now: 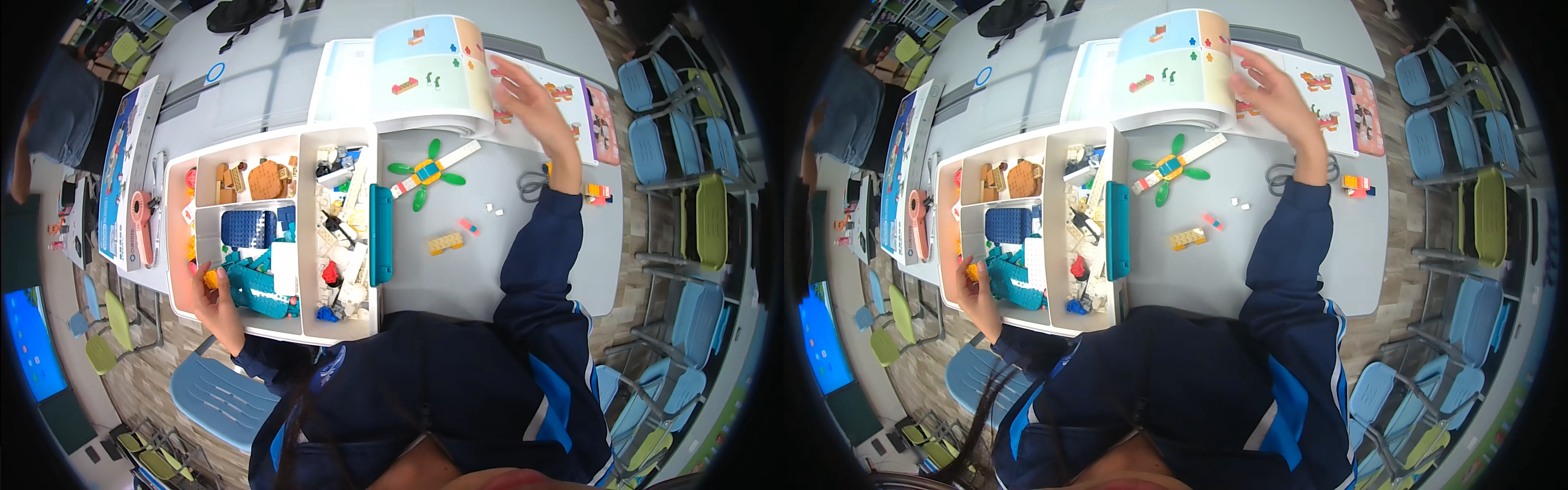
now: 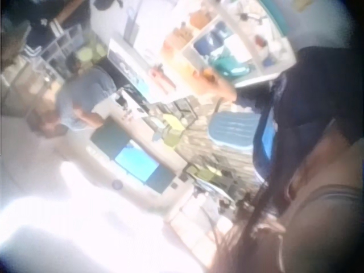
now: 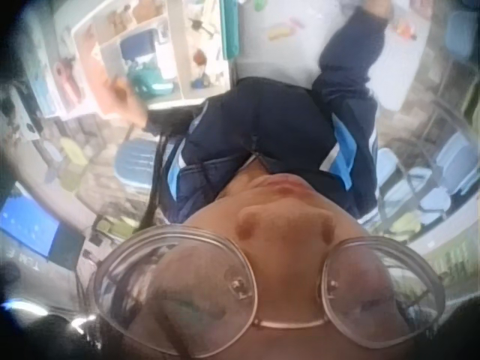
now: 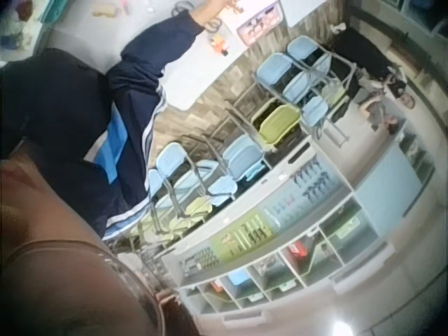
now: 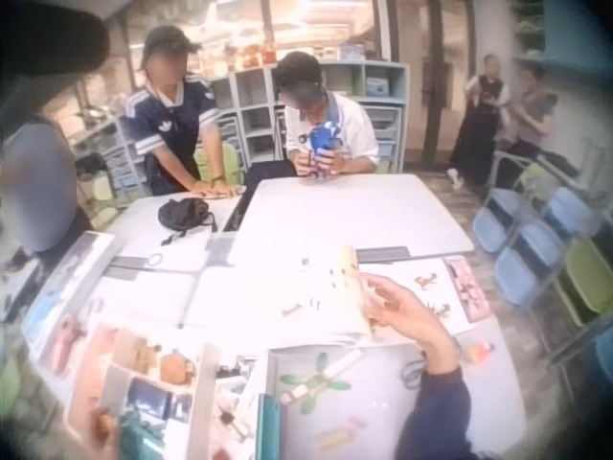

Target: The person flips through a building block instruction manual and selects small plastic pieces from a compartmentalized tray. They connect several pieces by hand to form small structures on the table.

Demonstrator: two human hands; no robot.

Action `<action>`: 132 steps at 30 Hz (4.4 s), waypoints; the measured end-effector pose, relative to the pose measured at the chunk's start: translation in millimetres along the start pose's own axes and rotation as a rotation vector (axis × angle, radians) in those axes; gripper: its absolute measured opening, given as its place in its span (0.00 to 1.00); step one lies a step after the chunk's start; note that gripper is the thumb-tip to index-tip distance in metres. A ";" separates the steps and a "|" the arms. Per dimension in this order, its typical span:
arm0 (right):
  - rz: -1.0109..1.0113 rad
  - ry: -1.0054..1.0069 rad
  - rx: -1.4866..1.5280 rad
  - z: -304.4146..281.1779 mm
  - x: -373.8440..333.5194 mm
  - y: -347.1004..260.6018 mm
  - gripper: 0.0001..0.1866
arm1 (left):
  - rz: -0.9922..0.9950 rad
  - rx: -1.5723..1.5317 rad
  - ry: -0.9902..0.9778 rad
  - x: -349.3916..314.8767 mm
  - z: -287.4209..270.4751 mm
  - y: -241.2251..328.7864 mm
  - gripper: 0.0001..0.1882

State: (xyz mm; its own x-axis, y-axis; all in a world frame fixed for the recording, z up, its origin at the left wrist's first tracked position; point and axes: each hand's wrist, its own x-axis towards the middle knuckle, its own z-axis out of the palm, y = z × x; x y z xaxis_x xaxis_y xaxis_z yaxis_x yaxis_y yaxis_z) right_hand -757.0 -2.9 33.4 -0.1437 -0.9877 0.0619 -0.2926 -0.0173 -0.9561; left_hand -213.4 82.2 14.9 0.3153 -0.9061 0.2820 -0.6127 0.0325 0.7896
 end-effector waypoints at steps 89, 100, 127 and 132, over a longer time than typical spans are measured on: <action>-0.265 0.373 -0.476 116.4 -235.3 8.0 0.09 | 0.483 -0.393 -0.506 -161.1 182.1 121.3 0.13; -0.170 0.456 -0.645 117.1 -222.9 9.8 0.11 | 0.551 -0.427 -0.544 -158.6 171.8 114.1 0.10; -0.573 -0.743 -0.917 208.2 -44.1 -80.4 0.07 | 0.590 -0.296 -0.498 -153.4 166.1 106.0 0.11; -0.600 -0.671 -0.914 212.7 -50.5 -80.7 0.11 | 0.569 -0.303 -0.500 -160.6 170.4 105.3 0.12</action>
State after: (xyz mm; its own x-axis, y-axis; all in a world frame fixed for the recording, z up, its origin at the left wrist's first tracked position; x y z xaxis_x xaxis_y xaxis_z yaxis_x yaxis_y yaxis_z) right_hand -525.1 15.3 46.5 0.6602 -0.7511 0.0015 -0.7232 -0.6362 -0.2686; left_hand -452.0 159.2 -40.1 -0.3893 -0.7956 0.4642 -0.3362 0.5919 0.7325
